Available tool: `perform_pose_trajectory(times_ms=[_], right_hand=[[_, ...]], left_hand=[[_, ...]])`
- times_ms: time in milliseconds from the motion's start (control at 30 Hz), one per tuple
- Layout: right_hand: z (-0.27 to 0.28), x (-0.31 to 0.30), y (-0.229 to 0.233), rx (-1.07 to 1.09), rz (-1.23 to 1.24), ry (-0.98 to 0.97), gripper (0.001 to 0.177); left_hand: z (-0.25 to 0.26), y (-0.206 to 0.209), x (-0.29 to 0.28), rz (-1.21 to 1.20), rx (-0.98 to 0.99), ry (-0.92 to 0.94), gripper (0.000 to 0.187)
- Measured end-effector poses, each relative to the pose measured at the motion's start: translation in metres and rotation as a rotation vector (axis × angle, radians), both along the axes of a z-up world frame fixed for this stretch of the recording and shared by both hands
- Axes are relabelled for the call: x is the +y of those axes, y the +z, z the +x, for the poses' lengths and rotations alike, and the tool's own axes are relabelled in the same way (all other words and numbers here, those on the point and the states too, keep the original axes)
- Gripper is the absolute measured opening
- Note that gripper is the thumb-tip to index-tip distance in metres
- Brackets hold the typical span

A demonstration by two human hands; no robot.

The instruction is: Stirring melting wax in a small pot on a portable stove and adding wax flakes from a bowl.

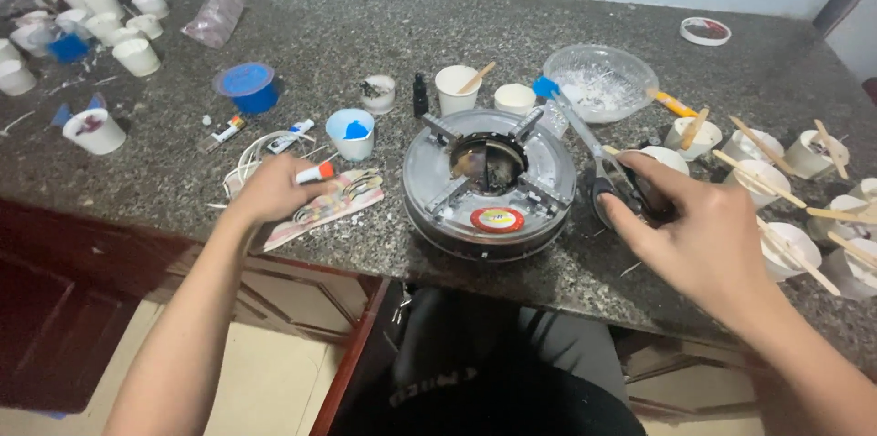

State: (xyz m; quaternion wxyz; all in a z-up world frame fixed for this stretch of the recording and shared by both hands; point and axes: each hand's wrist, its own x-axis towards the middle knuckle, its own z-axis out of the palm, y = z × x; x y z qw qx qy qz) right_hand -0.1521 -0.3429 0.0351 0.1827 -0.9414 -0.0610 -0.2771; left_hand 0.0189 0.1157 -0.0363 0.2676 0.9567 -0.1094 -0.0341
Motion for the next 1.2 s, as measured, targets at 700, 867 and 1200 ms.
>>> perform_pose_trajectory(times_ms=[700, 867, 1200], right_hand=[[0.025, -0.006, 0.029, 0.072, -0.238, 0.078, 0.051], [0.025, 0.009, 0.045, -0.004, -0.223, 0.110, 0.048], [0.029, 0.020, 0.058, 0.090, -0.264, 0.137, 0.050]], left_hand=[[-0.033, 0.083, -0.175, -1.189, 0.268, 0.082, 0.051], [-0.022, 0.073, -0.197, -1.271, 0.431, 0.077, 0.055], [-0.033, 0.068, -0.194, -1.281, 0.273, 0.123, 0.056]])
